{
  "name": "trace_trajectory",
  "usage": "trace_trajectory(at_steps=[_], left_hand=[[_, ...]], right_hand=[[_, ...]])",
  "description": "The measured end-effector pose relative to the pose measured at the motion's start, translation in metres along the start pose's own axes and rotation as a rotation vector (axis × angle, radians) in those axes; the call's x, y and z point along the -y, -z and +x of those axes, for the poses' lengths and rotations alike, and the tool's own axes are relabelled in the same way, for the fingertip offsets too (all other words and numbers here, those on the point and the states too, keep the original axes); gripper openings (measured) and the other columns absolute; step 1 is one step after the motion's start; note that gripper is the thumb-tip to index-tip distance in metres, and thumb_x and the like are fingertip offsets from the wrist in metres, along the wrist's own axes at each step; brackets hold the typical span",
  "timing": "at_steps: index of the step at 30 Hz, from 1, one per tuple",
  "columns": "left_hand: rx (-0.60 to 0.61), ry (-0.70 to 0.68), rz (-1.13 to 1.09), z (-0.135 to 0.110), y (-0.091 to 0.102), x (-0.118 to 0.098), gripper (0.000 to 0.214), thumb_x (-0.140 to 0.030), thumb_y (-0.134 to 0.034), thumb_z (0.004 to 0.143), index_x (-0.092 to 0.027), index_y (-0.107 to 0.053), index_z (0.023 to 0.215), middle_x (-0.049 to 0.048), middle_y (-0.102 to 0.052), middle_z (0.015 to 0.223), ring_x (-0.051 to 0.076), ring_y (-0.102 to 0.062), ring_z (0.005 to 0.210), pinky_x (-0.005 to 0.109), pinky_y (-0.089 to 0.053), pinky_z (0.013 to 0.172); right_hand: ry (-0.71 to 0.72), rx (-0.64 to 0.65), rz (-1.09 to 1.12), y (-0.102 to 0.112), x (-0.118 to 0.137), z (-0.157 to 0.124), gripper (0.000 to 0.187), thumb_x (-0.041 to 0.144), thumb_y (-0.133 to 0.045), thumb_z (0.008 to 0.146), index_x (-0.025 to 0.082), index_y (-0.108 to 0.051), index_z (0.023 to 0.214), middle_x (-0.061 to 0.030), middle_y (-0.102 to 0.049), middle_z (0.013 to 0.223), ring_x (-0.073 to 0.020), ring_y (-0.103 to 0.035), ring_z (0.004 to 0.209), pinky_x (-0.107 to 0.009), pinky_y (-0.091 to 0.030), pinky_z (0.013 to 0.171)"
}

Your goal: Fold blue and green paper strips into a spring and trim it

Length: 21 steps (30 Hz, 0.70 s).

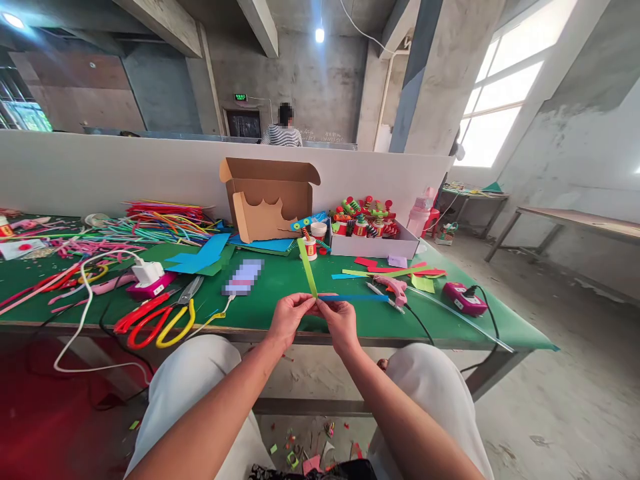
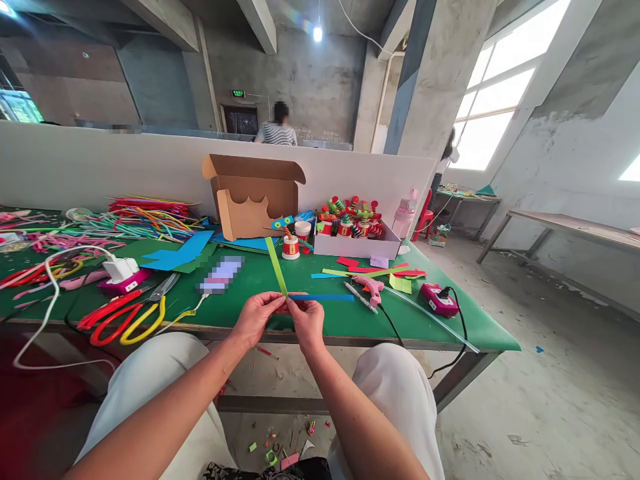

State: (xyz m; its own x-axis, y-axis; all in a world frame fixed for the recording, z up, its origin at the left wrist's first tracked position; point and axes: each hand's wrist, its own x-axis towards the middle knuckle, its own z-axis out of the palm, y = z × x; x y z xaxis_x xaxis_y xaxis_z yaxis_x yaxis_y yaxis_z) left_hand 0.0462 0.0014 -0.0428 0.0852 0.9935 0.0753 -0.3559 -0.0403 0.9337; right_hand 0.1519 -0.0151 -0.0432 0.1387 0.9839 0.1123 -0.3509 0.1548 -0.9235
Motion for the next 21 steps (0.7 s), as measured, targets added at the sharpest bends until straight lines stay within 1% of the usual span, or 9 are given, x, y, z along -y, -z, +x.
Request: trace_trajectory(at_steps=[2,5,7,9,12,15,18,21], left_hand=[[-0.006,-0.003,0.004,0.0,0.0,-0.001,0.035,-0.043,-0.082,0.05,-0.015,-0.069,0.066,0.0022,-0.067,0.059,0.016,-0.062,0.058,0.033,-0.05,0.07],[-0.032,-0.022,0.026,0.001,0.002,-0.006,0.032,-0.041,-0.082,0.051,-0.015,-0.069,0.064,0.0014,-0.065,0.058,0.013,-0.058,0.058,0.027,-0.046,0.062],[-0.066,-0.025,0.006,0.002,0.005,-0.01,0.031,-0.039,-0.083,0.05,-0.015,-0.068,0.063,0.0003,-0.064,0.057,0.011,-0.054,0.055,0.024,-0.043,0.058],[-0.094,-0.009,-0.049,0.002,0.007,-0.014,0.031,-0.038,-0.083,0.049,-0.015,-0.068,0.064,-0.0002,-0.063,0.057,0.01,-0.053,0.055,0.023,-0.042,0.057],[-0.067,0.021,-0.098,0.001,0.007,-0.017,0.031,-0.036,-0.083,0.049,-0.015,-0.069,0.065,0.0006,-0.064,0.06,0.01,-0.054,0.056,0.024,-0.044,0.058],[0.003,0.044,-0.086,-0.003,0.003,-0.016,0.029,-0.036,-0.083,0.05,-0.014,-0.069,0.064,0.0017,-0.065,0.06,0.011,-0.055,0.056,0.025,-0.045,0.059],[0.025,0.05,-0.07,-0.004,0.0,-0.013,0.029,-0.036,-0.082,0.052,-0.014,-0.069,0.064,0.0023,-0.067,0.062,0.011,-0.057,0.057,0.026,-0.045,0.06],[0.001,0.03,-0.042,-0.004,0.0,-0.011,0.029,-0.036,-0.083,0.052,-0.014,-0.07,0.065,0.0019,-0.067,0.061,0.012,-0.056,0.057,0.025,-0.045,0.06]], right_hand=[[-0.008,0.006,0.006,0.0,0.001,-0.001,0.03,0.041,-0.079,0.057,0.018,-0.072,0.075,-0.0026,-0.074,0.065,-0.0244,-0.071,0.066,-0.036,-0.059,0.066],[0.004,0.013,0.009,0.001,0.007,-0.001,0.028,0.041,-0.079,0.058,0.019,-0.072,0.073,-0.001,-0.072,0.062,-0.022,-0.069,0.062,-0.036,-0.059,0.067],[0.036,0.028,0.024,0.004,0.012,0.0,0.027,0.039,-0.079,0.059,0.019,-0.072,0.076,-0.0002,-0.072,0.063,-0.0203,-0.068,0.063,-0.036,-0.058,0.07],[0.046,0.057,0.066,0.008,0.016,0.002,0.028,0.037,-0.079,0.06,0.02,-0.072,0.081,-0.0002,-0.072,0.068,-0.0187,-0.068,0.066,-0.035,-0.057,0.072],[-0.024,0.081,0.122,0.013,0.015,0.005,0.029,0.04,-0.081,0.059,0.019,-0.069,0.076,-0.0016,-0.071,0.07,-0.0177,-0.067,0.066,-0.033,-0.057,0.07],[-0.133,0.132,0.174,0.013,0.01,0.007,0.034,0.043,-0.084,0.054,0.018,-0.066,0.07,-0.0016,-0.067,0.061,-0.0173,-0.065,0.062,-0.031,-0.055,0.065],[-0.188,0.18,0.249,0.012,0.007,0.006,0.035,0.037,-0.087,0.052,0.018,-0.066,0.074,0.0014,-0.064,0.058,-0.0134,-0.062,0.057,-0.028,-0.054,0.063],[-0.204,0.172,0.304,0.01,0.008,0.004,0.034,0.031,-0.089,0.052,0.019,-0.066,0.074,0.0032,-0.064,0.06,-0.01,-0.06,0.056,-0.024,-0.054,0.063]])
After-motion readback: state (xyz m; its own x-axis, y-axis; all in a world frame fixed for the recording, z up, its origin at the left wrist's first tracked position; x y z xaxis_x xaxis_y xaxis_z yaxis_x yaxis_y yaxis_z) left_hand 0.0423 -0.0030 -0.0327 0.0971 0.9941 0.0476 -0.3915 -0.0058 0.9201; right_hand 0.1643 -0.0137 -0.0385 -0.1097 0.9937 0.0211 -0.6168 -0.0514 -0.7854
